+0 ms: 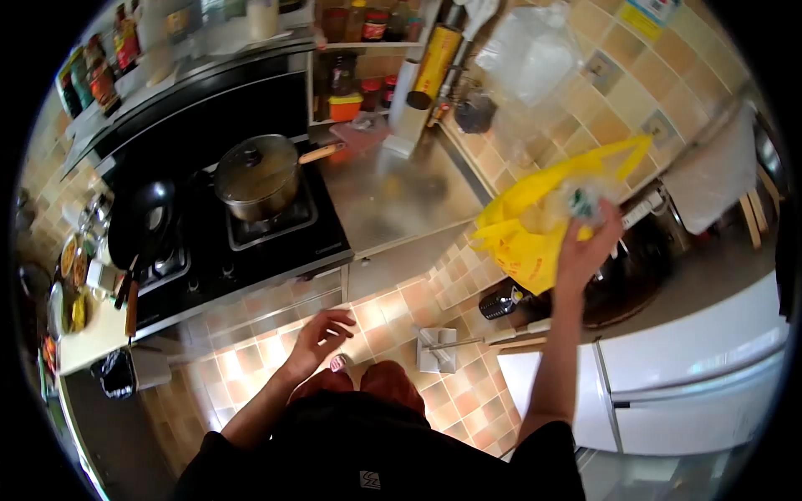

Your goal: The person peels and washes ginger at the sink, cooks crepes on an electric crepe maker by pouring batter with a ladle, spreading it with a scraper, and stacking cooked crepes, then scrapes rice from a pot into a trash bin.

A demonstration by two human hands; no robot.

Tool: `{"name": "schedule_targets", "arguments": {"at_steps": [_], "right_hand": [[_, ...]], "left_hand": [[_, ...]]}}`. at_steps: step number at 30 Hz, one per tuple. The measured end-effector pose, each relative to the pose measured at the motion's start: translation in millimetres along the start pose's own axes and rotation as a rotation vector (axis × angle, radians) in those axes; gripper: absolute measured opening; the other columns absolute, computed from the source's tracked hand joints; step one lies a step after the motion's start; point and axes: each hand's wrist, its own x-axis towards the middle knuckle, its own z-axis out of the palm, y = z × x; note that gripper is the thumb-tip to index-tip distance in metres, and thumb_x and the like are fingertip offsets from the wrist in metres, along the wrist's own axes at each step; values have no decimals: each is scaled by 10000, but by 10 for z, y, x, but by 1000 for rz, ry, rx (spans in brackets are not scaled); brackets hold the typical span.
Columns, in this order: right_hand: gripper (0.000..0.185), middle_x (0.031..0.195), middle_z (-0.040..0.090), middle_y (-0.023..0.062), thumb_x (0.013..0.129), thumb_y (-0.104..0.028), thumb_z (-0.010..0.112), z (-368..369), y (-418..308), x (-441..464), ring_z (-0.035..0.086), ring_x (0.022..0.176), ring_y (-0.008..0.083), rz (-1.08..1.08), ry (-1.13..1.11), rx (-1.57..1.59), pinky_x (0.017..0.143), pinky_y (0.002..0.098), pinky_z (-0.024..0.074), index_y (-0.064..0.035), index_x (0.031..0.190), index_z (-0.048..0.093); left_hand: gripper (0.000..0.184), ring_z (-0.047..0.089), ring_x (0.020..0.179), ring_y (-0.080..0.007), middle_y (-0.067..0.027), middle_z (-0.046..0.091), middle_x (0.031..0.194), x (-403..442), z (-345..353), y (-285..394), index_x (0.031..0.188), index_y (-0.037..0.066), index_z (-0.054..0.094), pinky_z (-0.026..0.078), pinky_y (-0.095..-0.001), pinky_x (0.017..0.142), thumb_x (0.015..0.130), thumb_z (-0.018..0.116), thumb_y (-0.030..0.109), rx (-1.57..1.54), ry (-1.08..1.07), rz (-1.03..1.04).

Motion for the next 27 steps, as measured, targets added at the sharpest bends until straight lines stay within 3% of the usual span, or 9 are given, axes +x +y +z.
{"name": "schedule_targets", "arguments": {"at_steps": [4, 9, 12, 14, 17, 21, 23, 25, 27], "right_hand": [[496, 1248, 527, 198, 786, 33, 588, 361, 841, 581, 556, 1080, 430, -178, -385, -451, 915, 487, 473, -125, 1253, 534], [378, 1172, 638, 208, 756, -97, 643, 847, 1810, 803, 596, 1100, 379, -137, -1261, -570, 891, 451, 500, -53, 1131, 645], [286, 1066, 684, 191, 739, -135, 673, 1040, 1717, 949, 637, 1028, 373, -180, -1428, -739, 842, 455, 522, -61, 1012, 712], [246, 1021, 698, 168, 746, -168, 676, 1036, 1609, 976, 656, 988, 364, -335, -1350, -787, 816, 451, 531, -76, 969, 726], [227, 997, 703, 144, 780, -245, 651, 937, 1338, 1025, 672, 931, 343, -349, -1302, -891, 758, 452, 533, -103, 940, 729], [418, 1034, 704, 101, 675, -275, 756, 766, 1982, 984, 655, 933, 317, -731, -889, -494, 813, 427, 527, -160, 1072, 693], [542, 1150, 679, 113, 670, -102, 762, 795, 2282, 1068, 642, 1049, 303, -601, -993, -255, 910, 381, 516, -100, 1200, 648], [424, 1225, 645, 192, 933, -374, 645, 194, 1554, 1063, 623, 1132, 210, -683, -908, -302, 1008, 363, 447, -94, 1253, 637], [429, 1213, 642, 193, 960, -383, 574, 109, 1448, 1014, 637, 1082, 241, -563, -751, -327, 911, 361, 510, -40, 1210, 635]], "left_hand": [[458, 521, 1245, -254, -119, 554, 1331, -104, 186, -131, 1362, 125, 529, 400, -383, 1069, 975, 568, 368, 400, -491, -238], [513, 473, 1311, -296, -136, 517, 1407, -201, 602, -387, 1371, 129, 535, 343, -397, 1120, 1005, 434, 475, 404, -467, -339], [543, 451, 1325, -308, -143, 510, 1408, -353, 808, -338, 1397, 111, 504, 310, -403, 1134, 1002, 432, 476, 365, -351, -412], [493, 437, 1330, -325, -143, 500, 1418, -413, 958, -553, 1393, 131, 515, 320, -400, 1127, 1021, 411, 437, 352, -303, -388], [434, 460, 1308, -330, -150, 539, 1374, -569, 1179, -1252, 1398, 143, 506, 358, -395, 1102, 1029, 420, 355, 428, -265, 193], [425, 545, 1195, -346, -176, 598, 1271, -649, 1678, -1499, 1418, 138, 472, 415, -409, 1028, 1016, 438, 268, 279, -154, 77], [432, 577, 1142, -347, -184, 621, 1221, -776, 1818, -1924, 1420, 139, 468, 434, -421, 990, 1007, 449, 264, 471, -138, 243], [429, 592, 1109, -349, -183, 630, 1197, -985, 1913, -1770, 1406, 140, 485, 448, -440, 956, 1002, 462, 281, 483, -82, 125], [419, 604, 1085, -349, -179, 644, 1164, -1175, 1951, -1592, 1376, 130, 518, 461, -448, 931, 991, 479, 291, 493, -37, -1]]}}
